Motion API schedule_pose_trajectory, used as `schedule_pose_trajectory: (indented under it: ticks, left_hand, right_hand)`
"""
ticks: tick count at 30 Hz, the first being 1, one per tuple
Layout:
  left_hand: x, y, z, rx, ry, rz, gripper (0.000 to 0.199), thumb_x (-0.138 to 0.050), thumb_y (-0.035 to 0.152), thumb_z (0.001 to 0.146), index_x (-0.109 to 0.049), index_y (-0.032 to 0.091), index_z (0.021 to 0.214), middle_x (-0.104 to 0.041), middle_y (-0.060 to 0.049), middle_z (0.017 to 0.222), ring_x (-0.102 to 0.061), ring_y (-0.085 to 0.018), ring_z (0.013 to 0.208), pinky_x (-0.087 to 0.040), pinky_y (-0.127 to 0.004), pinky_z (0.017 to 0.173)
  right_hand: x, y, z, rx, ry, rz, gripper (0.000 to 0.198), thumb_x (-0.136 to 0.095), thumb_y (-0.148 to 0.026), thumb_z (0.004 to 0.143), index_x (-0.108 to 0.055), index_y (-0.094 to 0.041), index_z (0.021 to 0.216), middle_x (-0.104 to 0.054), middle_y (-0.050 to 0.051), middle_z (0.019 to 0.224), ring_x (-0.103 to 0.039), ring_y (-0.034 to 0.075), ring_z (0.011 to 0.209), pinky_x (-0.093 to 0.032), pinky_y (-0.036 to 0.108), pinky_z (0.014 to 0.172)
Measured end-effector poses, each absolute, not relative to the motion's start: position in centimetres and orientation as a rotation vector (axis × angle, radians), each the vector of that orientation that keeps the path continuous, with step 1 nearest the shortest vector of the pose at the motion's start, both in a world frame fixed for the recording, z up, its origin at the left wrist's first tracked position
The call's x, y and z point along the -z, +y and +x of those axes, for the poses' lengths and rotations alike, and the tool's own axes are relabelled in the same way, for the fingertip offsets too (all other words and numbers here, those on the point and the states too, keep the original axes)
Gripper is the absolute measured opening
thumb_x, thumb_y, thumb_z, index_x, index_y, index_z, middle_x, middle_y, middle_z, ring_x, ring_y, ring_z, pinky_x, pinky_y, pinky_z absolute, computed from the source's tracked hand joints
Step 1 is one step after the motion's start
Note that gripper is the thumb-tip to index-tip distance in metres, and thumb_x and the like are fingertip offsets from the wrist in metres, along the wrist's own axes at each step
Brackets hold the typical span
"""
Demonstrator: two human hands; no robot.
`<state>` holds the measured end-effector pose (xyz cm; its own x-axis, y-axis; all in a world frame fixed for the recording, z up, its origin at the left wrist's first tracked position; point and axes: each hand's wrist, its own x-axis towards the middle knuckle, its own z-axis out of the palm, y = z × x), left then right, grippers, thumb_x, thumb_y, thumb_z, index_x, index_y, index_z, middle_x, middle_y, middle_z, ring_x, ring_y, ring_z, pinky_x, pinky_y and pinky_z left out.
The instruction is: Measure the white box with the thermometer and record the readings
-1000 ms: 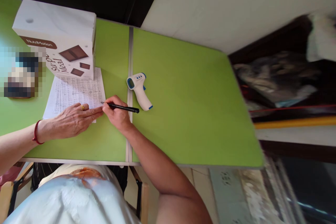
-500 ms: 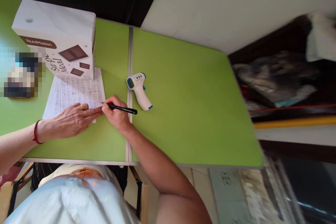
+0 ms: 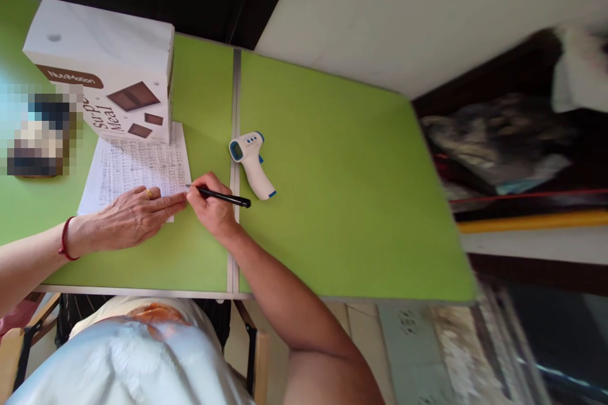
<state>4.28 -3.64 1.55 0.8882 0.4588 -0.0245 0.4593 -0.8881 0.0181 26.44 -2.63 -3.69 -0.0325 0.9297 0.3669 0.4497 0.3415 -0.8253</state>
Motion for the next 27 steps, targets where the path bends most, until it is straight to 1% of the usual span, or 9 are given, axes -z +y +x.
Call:
schedule_pose_trajectory:
  ticks: [10,12,15,17,19,21,23,25,27]
  left_hand:
    - [-2.0,-3.6,4.4,0.041,0.752,3.004,0.047,-0.049,0.011,0.106,-0.061,0.012,0.151,-0.053,-0.01,0.166,-0.064,-0.025,0.099,-0.045,-0.04,0.074]
    - [-2.1,-3.6,4.3,0.04,0.733,2.972,0.046,-0.049,0.009,0.104,-0.065,0.016,0.147,-0.055,-0.009,0.165,-0.065,-0.025,0.1,-0.045,-0.039,0.075]
    - [-2.1,-3.5,4.1,0.025,0.717,2.932,0.044,-0.05,0.007,0.103,-0.069,0.02,0.142,-0.056,-0.008,0.164,-0.066,-0.024,0.101,-0.047,-0.037,0.076]
    - [-2.1,-3.3,3.9,0.007,0.713,2.899,0.045,-0.051,0.006,0.102,-0.069,0.02,0.141,-0.057,-0.008,0.163,-0.067,-0.025,0.103,-0.049,-0.036,0.079]
    - [-2.2,-2.9,3.6,-0.067,0.657,2.794,0.039,-0.056,0.014,0.102,-0.069,0.019,0.139,-0.06,-0.011,0.161,-0.068,-0.026,0.107,-0.052,-0.036,0.084]
    - [-2.6,-2.1,2.9,-0.195,0.585,2.556,0.034,-0.062,0.029,0.103,-0.071,0.019,0.134,-0.073,-0.013,0.144,-0.071,-0.025,0.099,-0.054,-0.034,0.082]
    - [-3.0,-1.0,1.6,-0.348,0.637,2.22,0.03,-0.061,0.037,0.103,-0.074,0.019,0.123,-0.082,-0.009,0.103,-0.067,-0.017,0.073,-0.051,-0.028,0.067]
    - [-3.0,0.5,-0.2,-0.613,0.891,1.919,0.022,-0.064,0.038,0.099,-0.074,0.019,0.1,-0.07,-0.001,0.07,-0.054,-0.013,0.056,-0.041,-0.026,0.053]
    - [-2.4,2.3,-2.2,-0.983,1.162,1.636,0.019,-0.07,0.037,0.091,-0.067,0.02,0.082,-0.058,0.002,0.062,-0.046,-0.011,0.053,-0.035,-0.027,0.05]
  right_hand:
    - [3.8,-2.5,27.0,-0.503,-1.723,-1.257,0.011,-0.058,-0.03,0.093,-0.058,-0.026,0.082,-0.061,-0.004,0.067,-0.056,0.015,0.06,-0.051,0.028,0.061]
    - [3.7,-2.3,27.7,-0.441,-1.746,-1.247,0.011,-0.056,-0.031,0.097,-0.064,-0.025,0.092,-0.067,0.001,0.078,-0.063,0.017,0.07,-0.056,0.032,0.069]
    - [3.8,-1.8,29.0,-0.371,-1.872,-1.268,0.024,-0.05,-0.026,0.101,-0.072,-0.025,0.113,-0.071,0.007,0.099,-0.069,0.023,0.09,-0.06,0.04,0.086]
    - [3.9,-1.5,29.7,-0.369,-1.982,-1.309,0.038,-0.045,-0.019,0.102,-0.071,-0.026,0.128,-0.07,0.009,0.109,-0.068,0.025,0.098,-0.06,0.044,0.091]
    - [4.1,-1.3,30.2,-0.359,-2.082,-1.346,0.048,-0.041,-0.014,0.102,-0.067,-0.028,0.139,-0.068,0.01,0.115,-0.067,0.026,0.104,-0.06,0.045,0.094]
    - [4.3,-1.3,30.5,-0.313,-2.171,-1.368,0.05,-0.04,-0.013,0.103,-0.065,-0.029,0.144,-0.067,0.011,0.117,-0.065,0.027,0.109,-0.058,0.045,0.096]
    - [4.3,-1.5,30.5,-0.267,-2.244,-1.385,0.052,-0.041,-0.012,0.104,-0.065,-0.03,0.145,-0.066,0.012,0.118,-0.063,0.028,0.11,-0.057,0.046,0.097]
    - [4.2,-1.7,30.6,-0.229,-2.31,-1.39,0.053,-0.041,-0.01,0.103,-0.066,-0.03,0.145,-0.065,0.013,0.12,-0.062,0.03,0.11,-0.057,0.048,0.096]
    - [4.2,-1.8,30.7,-0.19,-2.356,-1.384,0.056,-0.04,-0.007,0.101,-0.067,-0.03,0.145,-0.065,0.014,0.12,-0.061,0.031,0.111,-0.057,0.049,0.095]
